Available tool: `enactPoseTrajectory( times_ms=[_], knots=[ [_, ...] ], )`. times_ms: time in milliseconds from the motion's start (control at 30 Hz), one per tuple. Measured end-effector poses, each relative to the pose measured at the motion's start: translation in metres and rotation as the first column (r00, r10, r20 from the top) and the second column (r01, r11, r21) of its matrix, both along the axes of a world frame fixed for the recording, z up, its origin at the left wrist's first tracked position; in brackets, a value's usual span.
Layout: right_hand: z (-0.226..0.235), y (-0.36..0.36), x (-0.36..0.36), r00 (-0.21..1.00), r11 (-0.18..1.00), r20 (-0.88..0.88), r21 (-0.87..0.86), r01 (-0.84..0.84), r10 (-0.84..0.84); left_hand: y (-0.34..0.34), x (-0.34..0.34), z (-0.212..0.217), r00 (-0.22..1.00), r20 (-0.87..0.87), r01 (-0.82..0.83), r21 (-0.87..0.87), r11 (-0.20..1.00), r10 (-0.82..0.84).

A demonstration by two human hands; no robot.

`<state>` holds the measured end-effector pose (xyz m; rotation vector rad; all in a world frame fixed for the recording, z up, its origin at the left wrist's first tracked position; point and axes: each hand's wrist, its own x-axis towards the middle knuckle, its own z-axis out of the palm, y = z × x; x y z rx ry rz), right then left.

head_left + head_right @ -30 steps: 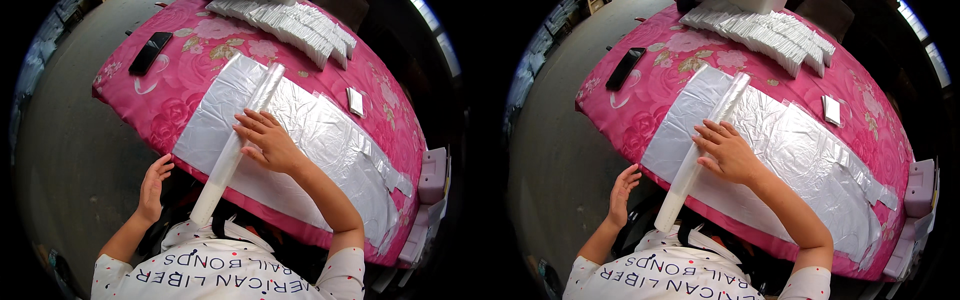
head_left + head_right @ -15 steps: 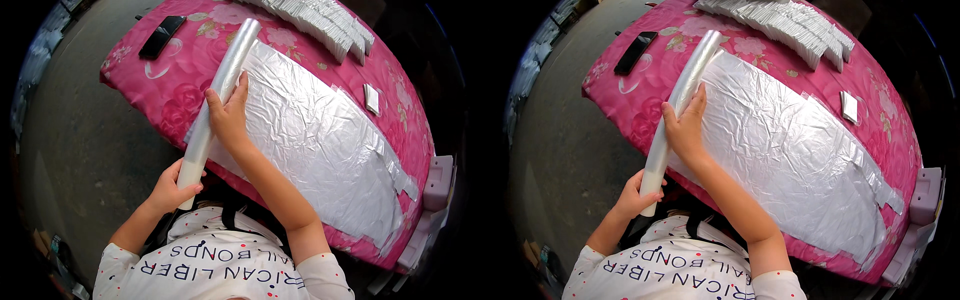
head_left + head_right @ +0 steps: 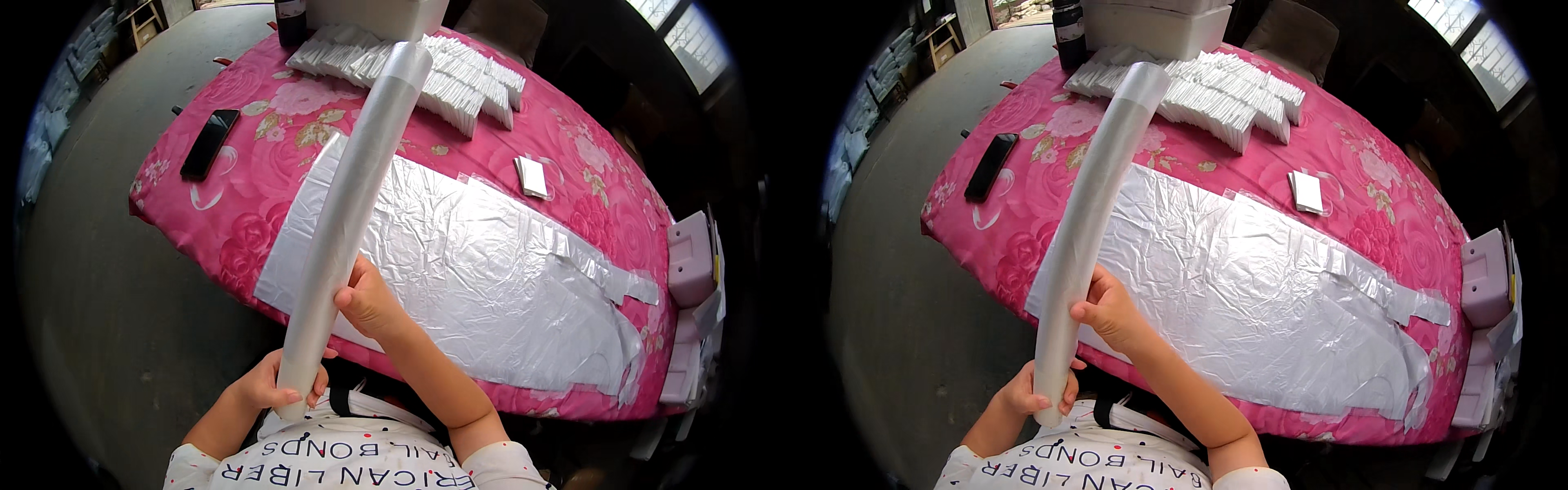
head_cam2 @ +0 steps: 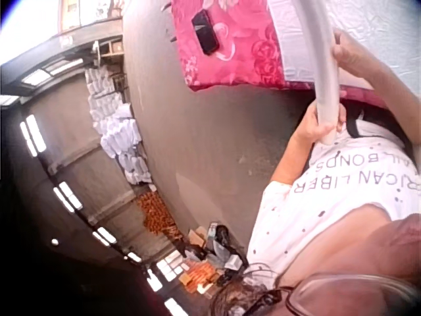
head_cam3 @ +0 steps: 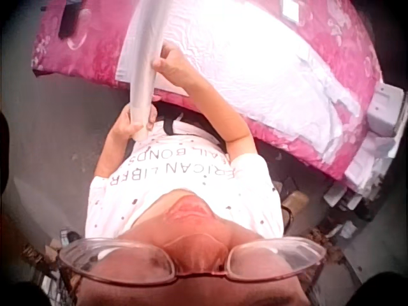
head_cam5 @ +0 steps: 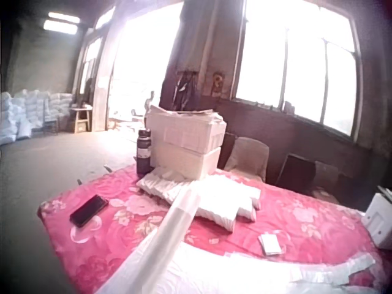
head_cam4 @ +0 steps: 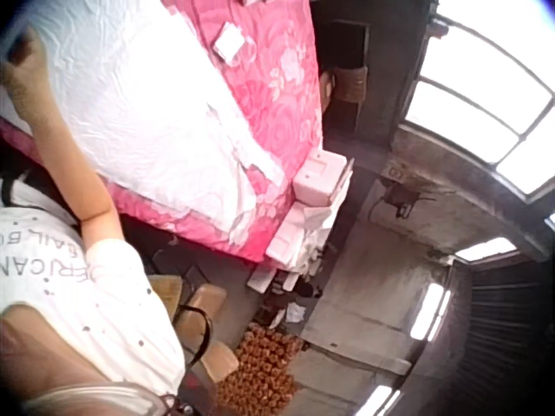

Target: The person wraps small white rectangular items in clear plastic film on a pink floral tablecloth. They unroll the film, place an item, fold the film around it, and set the wrapped item aside, repeating this process multiple times.

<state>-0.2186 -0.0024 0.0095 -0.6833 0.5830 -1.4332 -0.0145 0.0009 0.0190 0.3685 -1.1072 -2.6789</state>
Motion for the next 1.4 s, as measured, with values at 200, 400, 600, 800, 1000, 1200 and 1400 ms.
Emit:
enactPoseTrajectory(
  times_ms=[200,400,600,800,1000,1200,1400],
  knots=[
    [0.013,0.018,-0.015,0.994,0.993,-0.01,-0.047,0.111,-0.111,-0.003,-0.016,0.0,0.991,-0.08,0.12,0.191,0.974,-0.107],
    [0.02,0.026,-0.026,0.991,0.994,-0.076,0.019,0.108,-0.106,-0.006,-0.04,0.012,0.973,0.215,0.094,-0.071,0.993,-0.077],
    [0.004,0.034,-0.033,0.864,0.92,-0.393,0.094,0.38,-0.316,0.002,-0.059,0.022,0.848,0.489,0.071,-0.485,0.872,0.203],
    [0.008,0.047,-0.042,0.869,0.865,-0.39,0.269,0.424,-0.305,0.012,-0.065,0.017,0.821,0.502,0.002,-0.479,0.878,0.272],
    [0.013,0.054,-0.046,0.936,0.932,-0.277,0.223,0.284,-0.219,0.01,-0.069,0.021,0.833,0.467,-0.053,-0.469,0.881,0.299],
    [0.005,0.058,-0.044,0.962,0.945,-0.229,0.251,0.208,-0.151,0.01,-0.067,0.019,0.848,0.471,-0.07,-0.358,0.931,0.245],
    [0.014,0.065,-0.042,0.98,0.98,-0.154,0.14,0.144,-0.122,0.005,-0.064,0.015,0.967,0.251,0.077,-0.171,0.982,-0.033]
  ],
)
